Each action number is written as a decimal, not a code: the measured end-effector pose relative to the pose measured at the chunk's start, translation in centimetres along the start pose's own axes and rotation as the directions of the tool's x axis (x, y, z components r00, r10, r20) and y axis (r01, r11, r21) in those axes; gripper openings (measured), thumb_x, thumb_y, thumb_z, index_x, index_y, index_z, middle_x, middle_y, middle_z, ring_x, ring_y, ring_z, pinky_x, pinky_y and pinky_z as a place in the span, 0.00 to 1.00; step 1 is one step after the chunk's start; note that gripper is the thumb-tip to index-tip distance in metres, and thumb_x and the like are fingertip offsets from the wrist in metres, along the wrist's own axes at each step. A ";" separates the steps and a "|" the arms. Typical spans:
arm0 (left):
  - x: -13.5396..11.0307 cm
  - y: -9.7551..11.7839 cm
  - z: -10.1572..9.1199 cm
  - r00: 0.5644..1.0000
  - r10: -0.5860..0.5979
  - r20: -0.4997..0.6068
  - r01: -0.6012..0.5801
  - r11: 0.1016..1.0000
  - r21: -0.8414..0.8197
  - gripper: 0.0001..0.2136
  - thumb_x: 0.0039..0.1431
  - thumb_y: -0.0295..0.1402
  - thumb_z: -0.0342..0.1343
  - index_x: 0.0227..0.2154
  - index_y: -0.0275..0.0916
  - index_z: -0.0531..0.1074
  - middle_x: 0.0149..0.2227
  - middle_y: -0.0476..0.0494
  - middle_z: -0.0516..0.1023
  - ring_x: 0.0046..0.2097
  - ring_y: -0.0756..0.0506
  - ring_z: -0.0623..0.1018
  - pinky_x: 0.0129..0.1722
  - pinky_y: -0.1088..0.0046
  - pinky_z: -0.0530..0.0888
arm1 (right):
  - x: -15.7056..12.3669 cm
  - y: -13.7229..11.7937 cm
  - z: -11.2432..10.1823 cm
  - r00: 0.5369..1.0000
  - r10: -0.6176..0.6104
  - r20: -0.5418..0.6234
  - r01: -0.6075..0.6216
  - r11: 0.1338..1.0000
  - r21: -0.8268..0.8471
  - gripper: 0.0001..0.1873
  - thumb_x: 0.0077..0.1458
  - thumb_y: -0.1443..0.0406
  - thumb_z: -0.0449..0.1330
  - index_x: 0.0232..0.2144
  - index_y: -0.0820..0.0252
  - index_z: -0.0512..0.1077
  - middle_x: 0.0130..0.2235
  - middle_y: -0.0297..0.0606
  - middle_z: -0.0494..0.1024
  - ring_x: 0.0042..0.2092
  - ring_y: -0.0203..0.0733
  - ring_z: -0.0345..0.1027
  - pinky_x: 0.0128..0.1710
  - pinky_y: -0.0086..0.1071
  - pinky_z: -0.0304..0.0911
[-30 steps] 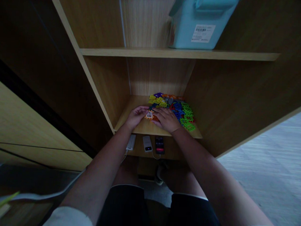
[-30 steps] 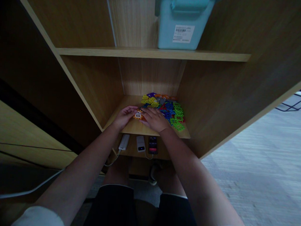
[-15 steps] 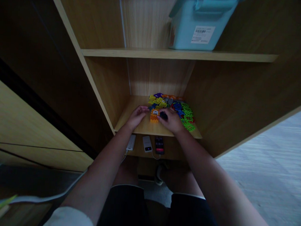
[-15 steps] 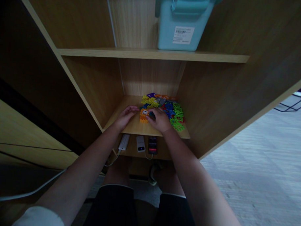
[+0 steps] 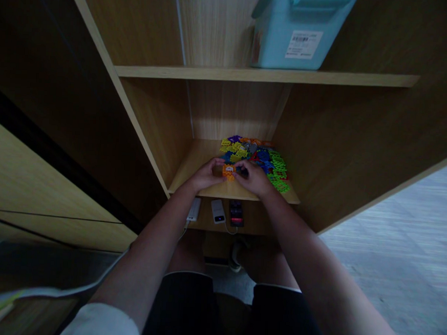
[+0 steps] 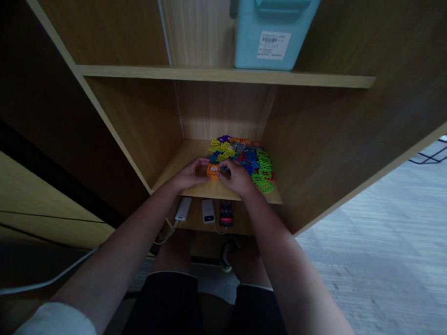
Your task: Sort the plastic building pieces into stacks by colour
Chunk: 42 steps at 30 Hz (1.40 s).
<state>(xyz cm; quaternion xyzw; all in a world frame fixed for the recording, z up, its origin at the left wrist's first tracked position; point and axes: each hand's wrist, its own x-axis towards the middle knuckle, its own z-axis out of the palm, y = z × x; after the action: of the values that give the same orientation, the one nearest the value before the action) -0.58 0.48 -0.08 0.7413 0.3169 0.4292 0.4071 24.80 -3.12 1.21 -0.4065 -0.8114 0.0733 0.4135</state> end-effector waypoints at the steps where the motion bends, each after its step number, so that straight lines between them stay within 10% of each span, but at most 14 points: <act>1: 0.0 0.0 0.0 1.000 0.001 -0.005 -0.001 1.000 0.012 0.34 0.46 0.37 0.78 0.56 0.40 0.73 0.58 0.35 0.78 0.63 0.35 0.76 0.70 0.50 0.68 | 0.0 -0.1 0.0 1.000 -0.001 0.001 0.001 1.000 0.005 0.14 0.63 0.58 0.66 0.49 0.53 0.76 0.47 0.43 0.84 0.46 0.50 0.77 0.49 0.44 0.73; 42: -0.1 0.5 0.3 0.999 -0.012 -0.039 0.010 0.999 -0.030 0.31 0.42 0.35 0.79 0.51 0.41 0.76 0.54 0.39 0.81 0.59 0.38 0.78 0.67 0.54 0.70 | -0.1 0.3 0.3 1.000 0.002 -0.023 -0.003 1.000 -0.031 0.13 0.73 0.54 0.54 0.50 0.53 0.73 0.48 0.45 0.84 0.48 0.51 0.78 0.52 0.45 0.73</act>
<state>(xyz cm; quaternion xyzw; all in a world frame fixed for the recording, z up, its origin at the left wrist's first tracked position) -0.26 0.03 0.24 0.7247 0.3225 0.4464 0.4142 24.82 -2.98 0.84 -0.4149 -0.8071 0.0564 0.4163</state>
